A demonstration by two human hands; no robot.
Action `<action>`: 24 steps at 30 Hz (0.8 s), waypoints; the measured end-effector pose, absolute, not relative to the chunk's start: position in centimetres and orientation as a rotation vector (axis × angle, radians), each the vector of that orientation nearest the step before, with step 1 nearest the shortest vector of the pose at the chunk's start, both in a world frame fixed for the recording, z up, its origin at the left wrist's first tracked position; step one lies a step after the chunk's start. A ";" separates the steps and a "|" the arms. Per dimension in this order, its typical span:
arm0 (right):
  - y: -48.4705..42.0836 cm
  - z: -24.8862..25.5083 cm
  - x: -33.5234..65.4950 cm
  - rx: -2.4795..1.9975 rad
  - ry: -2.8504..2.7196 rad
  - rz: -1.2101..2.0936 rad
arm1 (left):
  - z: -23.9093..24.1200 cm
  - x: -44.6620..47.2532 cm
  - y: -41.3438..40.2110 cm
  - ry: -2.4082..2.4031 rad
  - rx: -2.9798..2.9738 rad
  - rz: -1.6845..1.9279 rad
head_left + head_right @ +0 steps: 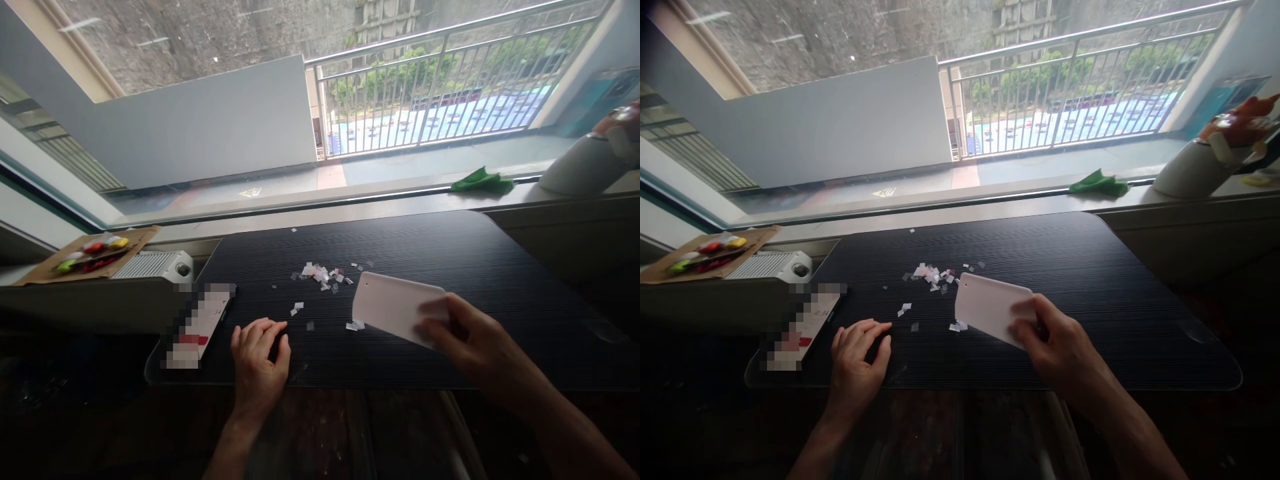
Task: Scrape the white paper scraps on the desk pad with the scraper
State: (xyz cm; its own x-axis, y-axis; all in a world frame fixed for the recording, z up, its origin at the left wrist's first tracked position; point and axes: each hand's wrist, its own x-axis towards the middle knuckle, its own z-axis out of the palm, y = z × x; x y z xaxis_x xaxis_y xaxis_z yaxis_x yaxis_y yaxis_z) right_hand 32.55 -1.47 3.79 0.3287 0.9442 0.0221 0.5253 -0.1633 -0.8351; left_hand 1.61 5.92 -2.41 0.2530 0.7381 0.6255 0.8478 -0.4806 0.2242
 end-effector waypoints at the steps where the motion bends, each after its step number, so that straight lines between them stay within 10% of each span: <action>1: -1.6 3.9 32.7 -1.831 -1.272 0.658 | -2.4 1.6 5.9 -1.503 -2.356 -1.033; 24: -3.8 5.7 33.8 -2.068 -1.240 0.543 | -1.9 1.8 5.8 -1.488 -2.359 -1.026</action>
